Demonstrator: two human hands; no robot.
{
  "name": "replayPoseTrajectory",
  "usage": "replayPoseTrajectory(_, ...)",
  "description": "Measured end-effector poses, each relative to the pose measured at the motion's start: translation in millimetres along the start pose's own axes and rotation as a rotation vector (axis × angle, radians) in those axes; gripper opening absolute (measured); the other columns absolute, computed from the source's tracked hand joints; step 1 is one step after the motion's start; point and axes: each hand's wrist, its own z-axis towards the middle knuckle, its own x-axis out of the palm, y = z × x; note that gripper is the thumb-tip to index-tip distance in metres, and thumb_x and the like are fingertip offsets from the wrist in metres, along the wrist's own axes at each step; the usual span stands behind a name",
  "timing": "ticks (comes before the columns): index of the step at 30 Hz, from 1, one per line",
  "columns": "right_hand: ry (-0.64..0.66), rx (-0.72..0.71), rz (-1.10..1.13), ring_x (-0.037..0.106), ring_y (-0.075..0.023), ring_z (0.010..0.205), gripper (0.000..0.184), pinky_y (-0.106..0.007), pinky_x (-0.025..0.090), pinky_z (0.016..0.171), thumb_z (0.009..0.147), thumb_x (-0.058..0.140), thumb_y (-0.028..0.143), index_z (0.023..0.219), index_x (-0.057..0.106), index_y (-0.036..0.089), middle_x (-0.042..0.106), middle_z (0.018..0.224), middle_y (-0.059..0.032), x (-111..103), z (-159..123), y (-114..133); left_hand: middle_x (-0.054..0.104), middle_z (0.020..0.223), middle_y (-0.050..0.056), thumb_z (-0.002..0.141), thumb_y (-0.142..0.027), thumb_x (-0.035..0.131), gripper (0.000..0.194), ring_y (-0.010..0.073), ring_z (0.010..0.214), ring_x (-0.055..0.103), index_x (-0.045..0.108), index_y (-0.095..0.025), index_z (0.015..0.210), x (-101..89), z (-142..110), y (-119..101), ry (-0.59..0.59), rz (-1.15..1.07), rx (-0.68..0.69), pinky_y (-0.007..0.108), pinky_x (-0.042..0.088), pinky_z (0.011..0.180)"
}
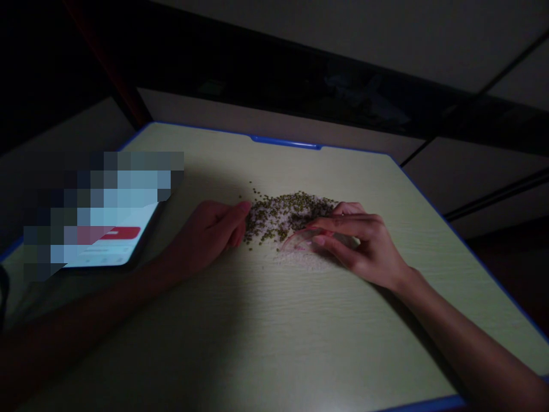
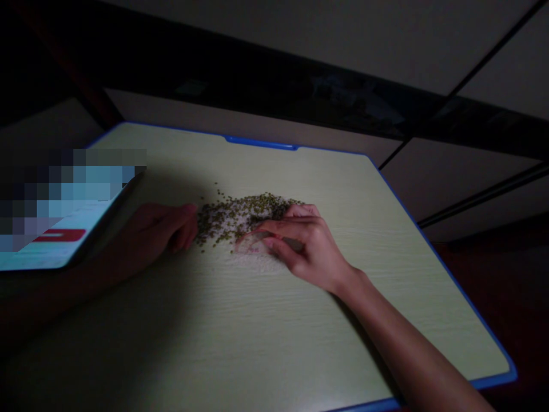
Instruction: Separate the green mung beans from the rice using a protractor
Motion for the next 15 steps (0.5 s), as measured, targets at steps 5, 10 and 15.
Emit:
replayPoseTrajectory(5,-0.024,-0.016,0.001,0.053,-0.0143,0.063,0.016,-0.032,0.039,0.067,0.077,0.061,0.016,0.091,0.069,0.012,0.072,0.075,-0.0039,0.5,-0.7,-1.1,0.042,0.038,-0.003,0.086,-0.041,0.033,0.052,0.0093,0.041,0.043,0.039,-0.019,0.039,-0.4,-2.0,-4.3,0.018,0.014,-0.029,0.024,0.034,0.051)
replayPoseTrajectory(10,0.001,-0.029,0.019,0.052,-0.0140,0.063,0.016,-0.032,0.039,0.067,0.078,0.060,0.015,0.091,0.069,0.014,0.072,0.075,-0.0031,0.4,0.3,0.7,0.042,0.038,-0.002,0.085,-0.041,0.033,0.052,0.0103,0.041,0.042,0.039,-0.019,0.038,-0.3,-0.7,-4.0,0.028,0.006,-0.023,0.025,0.033,0.050)
replayPoseTrajectory(15,-0.014,-0.025,0.025,0.054,-0.0147,0.064,0.015,-0.032,0.040,0.068,0.077,0.060,0.015,0.090,0.069,0.012,0.072,0.076,-0.0049,3.4,0.6,3.5,0.043,0.037,-0.001,0.085,-0.042,0.033,0.053,0.0116,0.041,0.044,0.040,-0.020,0.037,-0.4,-0.6,-1.3,0.030,-0.004,-0.015,0.026,0.034,0.050)
